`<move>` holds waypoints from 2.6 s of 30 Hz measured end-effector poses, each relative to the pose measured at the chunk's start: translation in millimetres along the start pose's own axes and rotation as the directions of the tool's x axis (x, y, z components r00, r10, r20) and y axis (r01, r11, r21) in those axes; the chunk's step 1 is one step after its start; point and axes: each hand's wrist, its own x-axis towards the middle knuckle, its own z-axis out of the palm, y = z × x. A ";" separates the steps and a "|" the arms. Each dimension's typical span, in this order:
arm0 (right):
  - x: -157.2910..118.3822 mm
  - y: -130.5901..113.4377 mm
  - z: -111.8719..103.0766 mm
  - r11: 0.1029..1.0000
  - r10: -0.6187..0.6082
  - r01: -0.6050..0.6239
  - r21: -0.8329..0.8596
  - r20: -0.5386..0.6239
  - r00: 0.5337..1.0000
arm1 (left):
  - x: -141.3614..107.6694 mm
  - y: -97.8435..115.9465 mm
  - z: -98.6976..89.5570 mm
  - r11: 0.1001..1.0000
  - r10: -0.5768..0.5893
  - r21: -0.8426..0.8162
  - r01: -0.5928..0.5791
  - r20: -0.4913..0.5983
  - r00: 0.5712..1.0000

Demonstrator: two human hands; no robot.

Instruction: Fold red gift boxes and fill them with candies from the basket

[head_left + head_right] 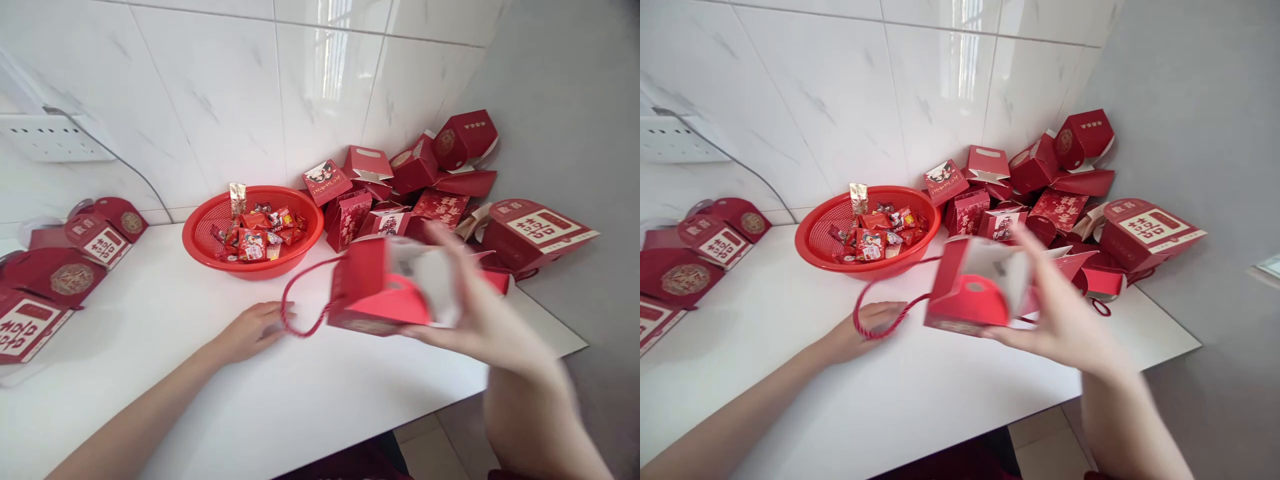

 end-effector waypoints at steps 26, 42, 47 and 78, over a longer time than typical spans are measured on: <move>49.8 26.8 101.8 0.940 -0.283 0.239 0.242 0.164 0.945 | 12.9 39.7 -81.9 0.974 0.086 0.221 -0.055 -0.131 0.988; 44.5 36.4 137.6 0.906 -0.177 0.078 0.417 0.203 0.963 | 18.4 22.5 -62.4 0.990 0.110 0.094 -0.106 -0.047 0.993; 47.8 29.0 127.4 0.871 -0.129 -0.049 0.489 0.323 0.937 | 17.8 27.3 -64.7 0.980 0.172 0.112 -0.166 -0.048 0.984; 17.0 -3.4 207.2 0.877 -0.200 0.109 0.468 0.149 0.968 | 2.7 16.5 32.9 0.859 -0.184 -0.508 -0.055 -0.407 0.895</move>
